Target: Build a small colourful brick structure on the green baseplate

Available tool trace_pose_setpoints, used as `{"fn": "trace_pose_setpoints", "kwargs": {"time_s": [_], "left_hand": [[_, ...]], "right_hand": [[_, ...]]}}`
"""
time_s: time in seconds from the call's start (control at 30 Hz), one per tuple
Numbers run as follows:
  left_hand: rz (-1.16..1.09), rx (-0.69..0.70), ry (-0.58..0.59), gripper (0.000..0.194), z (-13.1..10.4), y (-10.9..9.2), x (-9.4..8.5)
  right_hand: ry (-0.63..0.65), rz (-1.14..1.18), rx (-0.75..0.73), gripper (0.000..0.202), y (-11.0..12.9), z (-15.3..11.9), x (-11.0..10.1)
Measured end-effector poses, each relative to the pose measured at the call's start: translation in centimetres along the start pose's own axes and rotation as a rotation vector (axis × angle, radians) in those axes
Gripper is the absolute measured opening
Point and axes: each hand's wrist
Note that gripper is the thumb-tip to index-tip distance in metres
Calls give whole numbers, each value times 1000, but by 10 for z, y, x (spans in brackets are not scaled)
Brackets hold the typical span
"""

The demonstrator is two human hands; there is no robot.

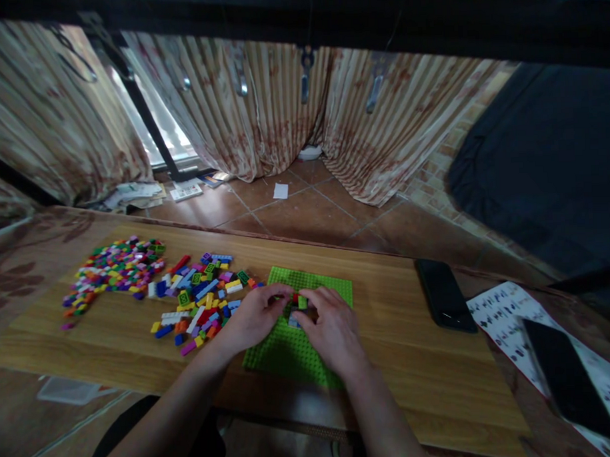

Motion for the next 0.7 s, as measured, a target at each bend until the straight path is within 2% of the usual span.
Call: {"fn": "trace_pose_setpoints", "kwargs": {"time_s": [0.13,0.33,0.57,0.7], "left_hand": [[19,3,-2,26,0,2,1],[50,6,4,25,-1,2,2],[49,-10,1,26,-1,3,0],[72,-19,12,25,-2,1,-1]], "right_hand": [[18,46,-3,31,-4,-2,-6],[19,80,-30,22,-9,-2,-4],[-108,185,76,20,-23,-8,-20],[-92,250,109,21,-30,-14,-23]]}}
Point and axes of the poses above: each hand's wrist, its own z-axis towards the middle knuckle, its own x-axis out of the palm, y = z × x, and after that the axes turned 15 degrees about -x, right-handed
